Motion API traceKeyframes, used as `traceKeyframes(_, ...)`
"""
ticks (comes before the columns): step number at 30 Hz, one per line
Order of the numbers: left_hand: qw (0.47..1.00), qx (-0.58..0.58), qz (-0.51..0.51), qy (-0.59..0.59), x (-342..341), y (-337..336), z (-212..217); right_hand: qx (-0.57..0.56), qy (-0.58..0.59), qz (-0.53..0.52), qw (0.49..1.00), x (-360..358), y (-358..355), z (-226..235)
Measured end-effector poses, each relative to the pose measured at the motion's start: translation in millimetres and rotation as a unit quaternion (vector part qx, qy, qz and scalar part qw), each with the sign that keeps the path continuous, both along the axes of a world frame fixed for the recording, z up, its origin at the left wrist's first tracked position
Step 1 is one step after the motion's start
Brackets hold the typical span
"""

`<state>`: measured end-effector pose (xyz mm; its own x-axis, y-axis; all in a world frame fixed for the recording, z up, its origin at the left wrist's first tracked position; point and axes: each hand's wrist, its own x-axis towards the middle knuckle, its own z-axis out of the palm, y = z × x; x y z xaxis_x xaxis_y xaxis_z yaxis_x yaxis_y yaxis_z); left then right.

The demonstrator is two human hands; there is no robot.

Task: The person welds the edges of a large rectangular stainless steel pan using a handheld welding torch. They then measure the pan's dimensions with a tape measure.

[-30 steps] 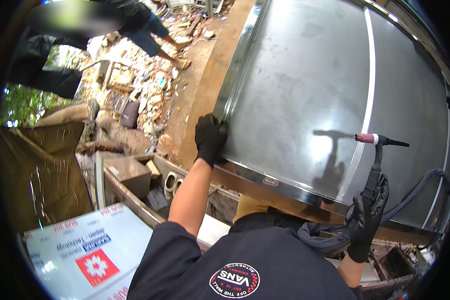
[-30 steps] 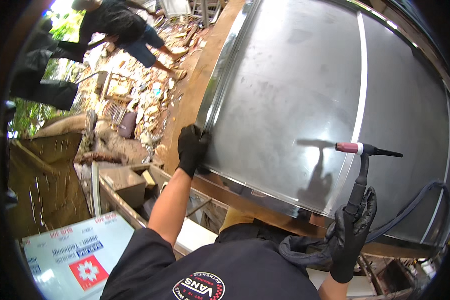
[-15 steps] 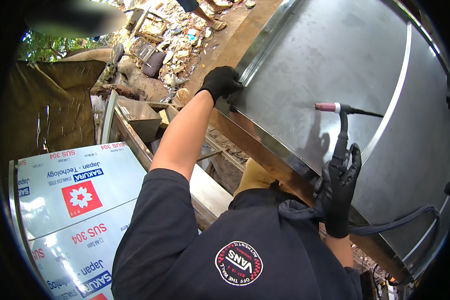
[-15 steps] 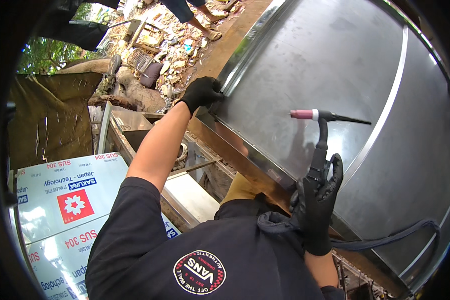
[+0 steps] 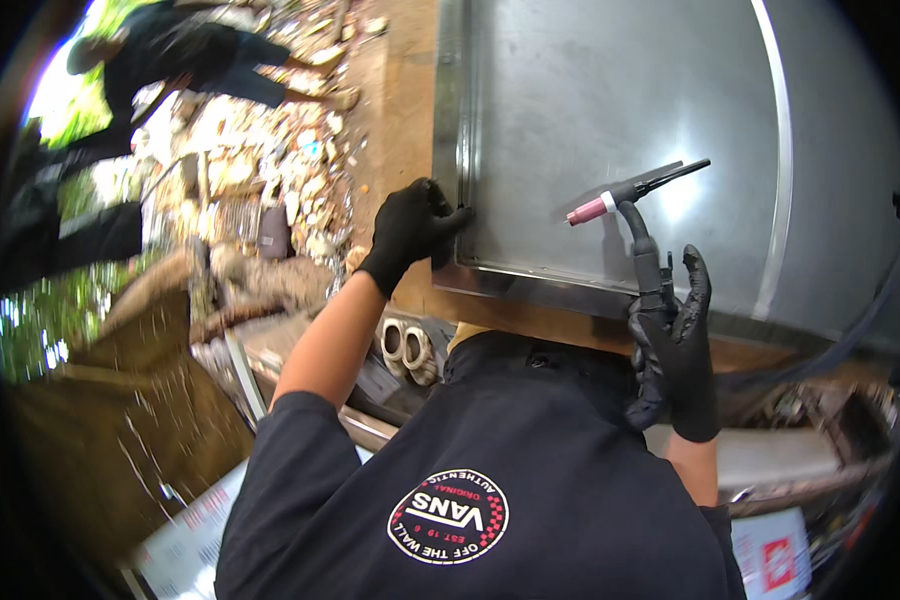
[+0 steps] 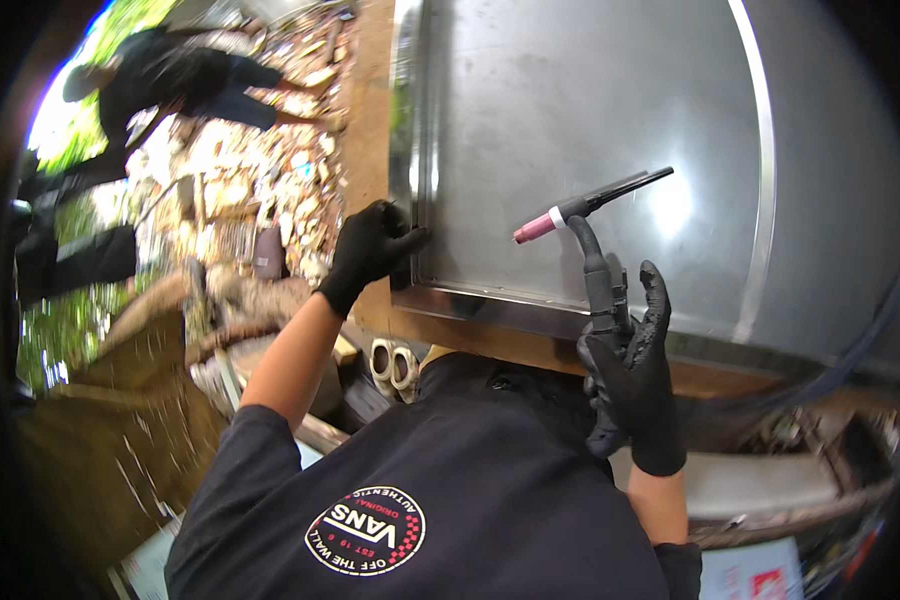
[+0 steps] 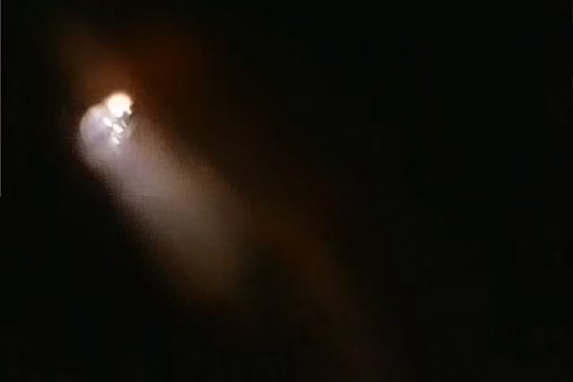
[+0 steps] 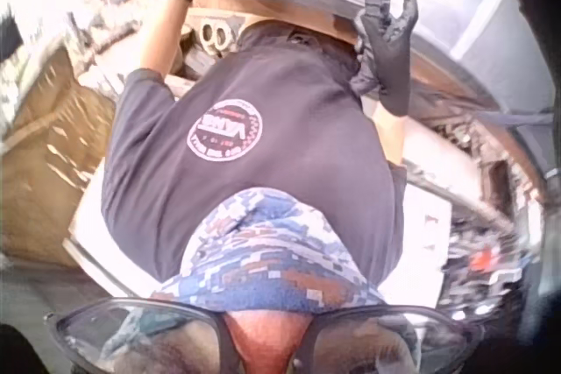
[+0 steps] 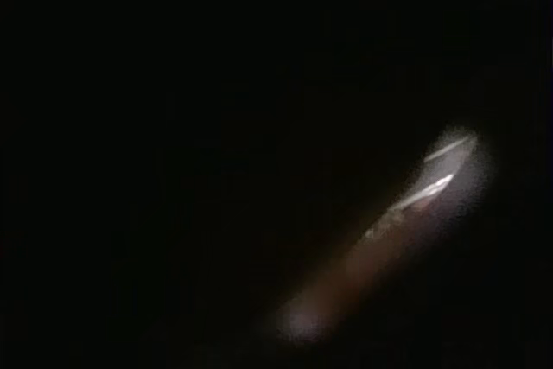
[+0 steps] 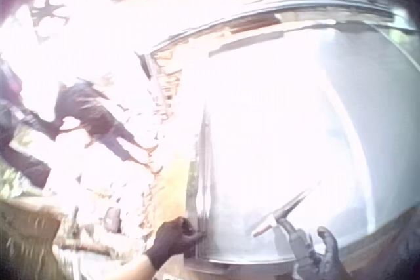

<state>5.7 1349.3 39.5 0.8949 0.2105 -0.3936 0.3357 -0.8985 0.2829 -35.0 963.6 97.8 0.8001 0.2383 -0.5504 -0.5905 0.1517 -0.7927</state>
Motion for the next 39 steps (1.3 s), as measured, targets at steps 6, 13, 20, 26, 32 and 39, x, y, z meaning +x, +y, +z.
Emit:
traceKeyframes(6,0.956,0.026,-0.159,-0.245,32.5,-16.1,7.1,-0.114,-0.018,-0.070,0.991,-36.2,37.8,6.4)
traceKeyframes(13,0.782,-0.147,-0.545,-0.266,80.7,2.1,-11.9,-0.156,-0.044,-0.068,0.984,-50.8,44.7,9.6)
traceKeyframes(20,0.724,-0.164,-0.634,-0.218,102.0,9.4,-8.5,-0.151,-0.141,0.004,0.978,-48.9,55.0,-10.2)
traceKeyframes(26,0.669,-0.183,-0.676,-0.249,109.9,9.8,-14.6,-0.094,-0.219,0.090,0.967,-30.7,71.3,-41.9)
traceKeyframes(32,0.632,-0.180,-0.733,-0.177,113.4,-1.0,4.5,-0.033,-0.174,0.105,0.979,-29.3,71.3,-52.4)
traceKeyframes(39,0.597,-0.137,-0.774,-0.163,116.1,8.7,8.0,-0.004,-0.171,0.113,0.979,-31.1,89.5,-55.4)
